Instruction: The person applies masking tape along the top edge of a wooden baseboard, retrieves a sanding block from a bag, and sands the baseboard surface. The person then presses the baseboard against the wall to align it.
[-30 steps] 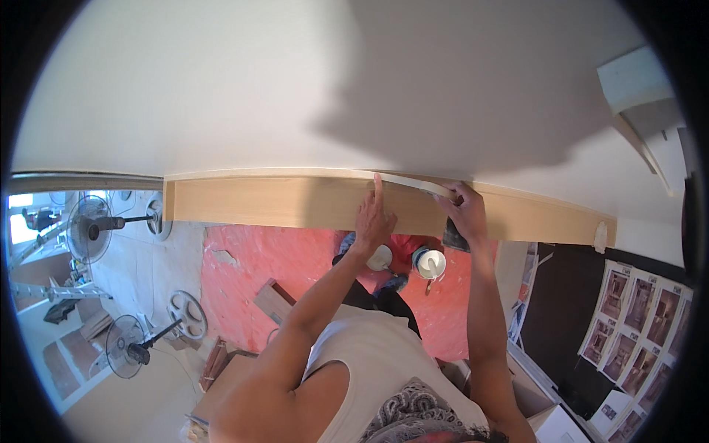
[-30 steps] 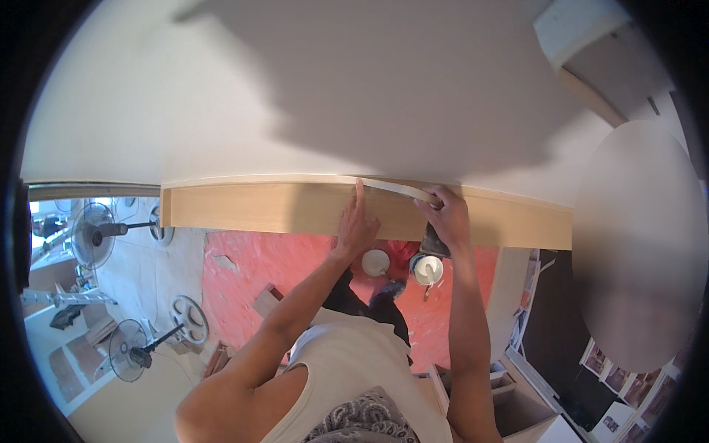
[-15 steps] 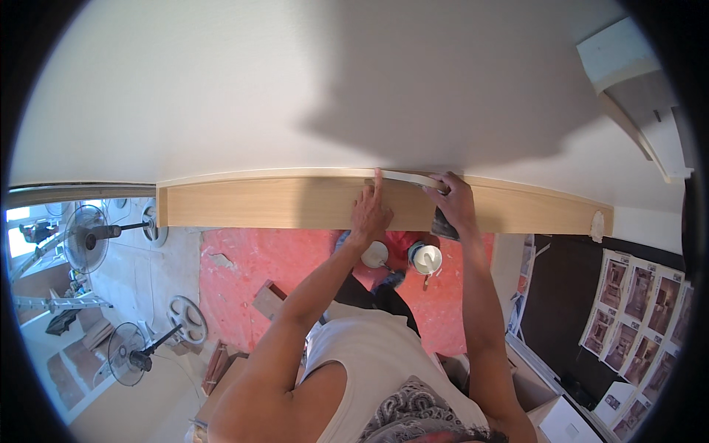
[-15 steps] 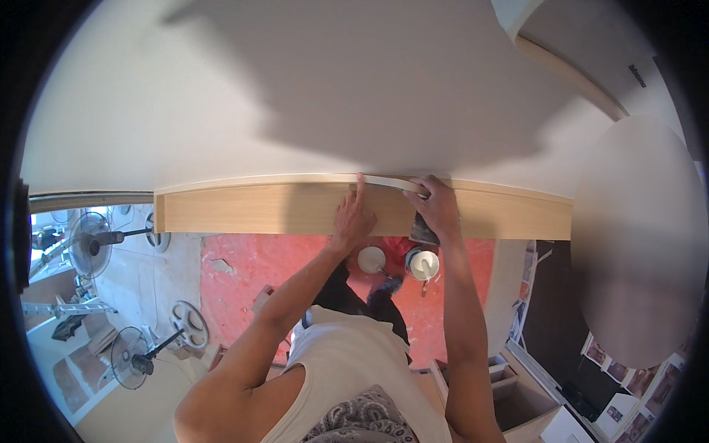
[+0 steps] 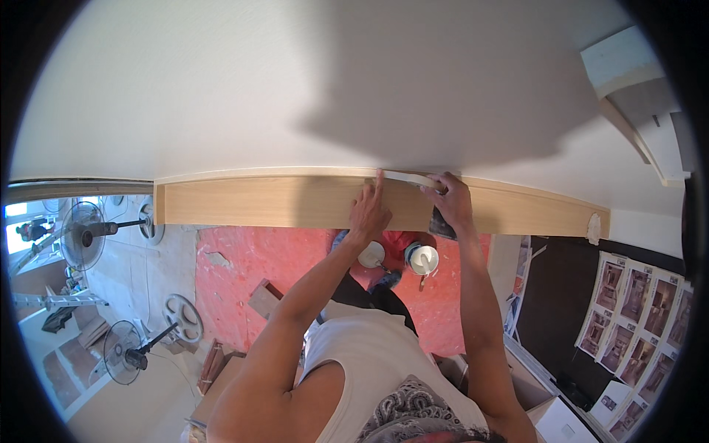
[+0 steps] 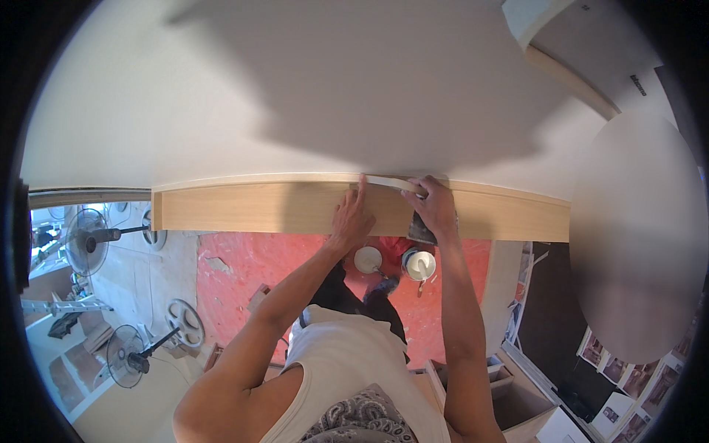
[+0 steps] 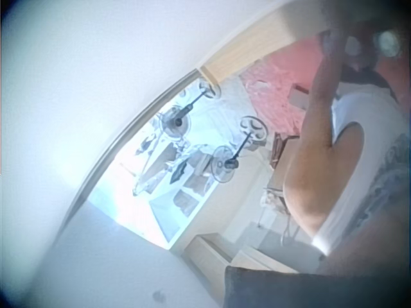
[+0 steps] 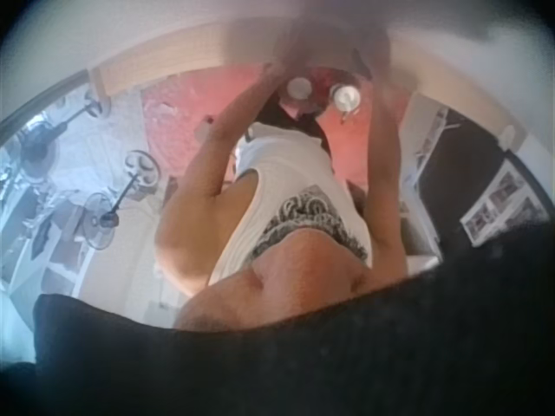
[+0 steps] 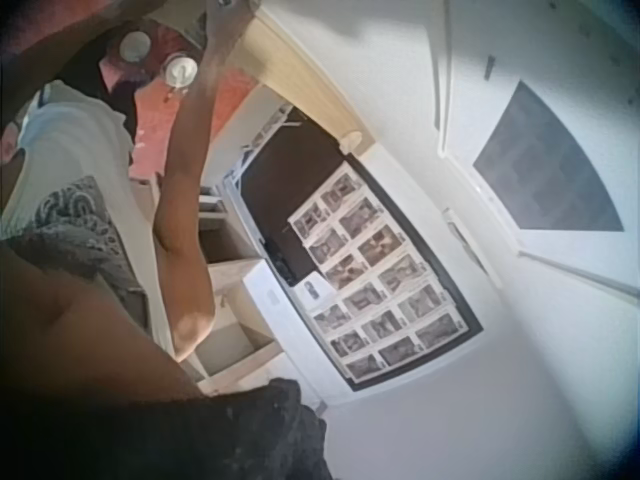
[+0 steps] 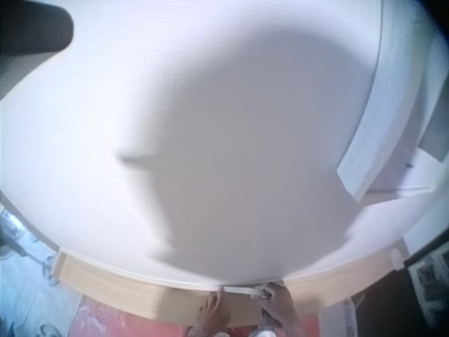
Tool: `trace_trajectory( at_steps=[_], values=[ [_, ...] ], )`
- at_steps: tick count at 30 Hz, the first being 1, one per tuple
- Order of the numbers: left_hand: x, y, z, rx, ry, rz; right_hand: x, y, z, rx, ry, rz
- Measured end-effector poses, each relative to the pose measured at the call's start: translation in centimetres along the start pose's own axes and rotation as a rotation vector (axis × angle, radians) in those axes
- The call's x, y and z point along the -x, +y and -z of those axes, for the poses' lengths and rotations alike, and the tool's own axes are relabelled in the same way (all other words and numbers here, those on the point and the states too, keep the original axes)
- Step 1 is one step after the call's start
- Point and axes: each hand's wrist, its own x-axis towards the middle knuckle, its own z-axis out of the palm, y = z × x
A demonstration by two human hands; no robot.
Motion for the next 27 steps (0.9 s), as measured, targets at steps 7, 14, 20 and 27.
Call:
trace_trajectory(
  at_steps=[7,14,20,27],
  values=[
    [-0.4,-0.1,-0.8,-0.006,0.022,0.011,-0.1,0.0,-0.1,-0.005,0.017,-0.004],
    [-0.5,0.2,-1.0,-0.036,0.029,0.035,0.1,-0.5,0.0,-0.014,0.020,-0.018],
    [-0.7,-0.1,-1.2,-0.049,0.033,0.027,0.2,-0.3,-0.3,-0.028,0.026,-0.001],
    [-0.9,-1.1,0.2,-0.140,-0.058,-0.049,0.4,-0.1,-1.2,-0.032,0.057,0.004]
  ],
)
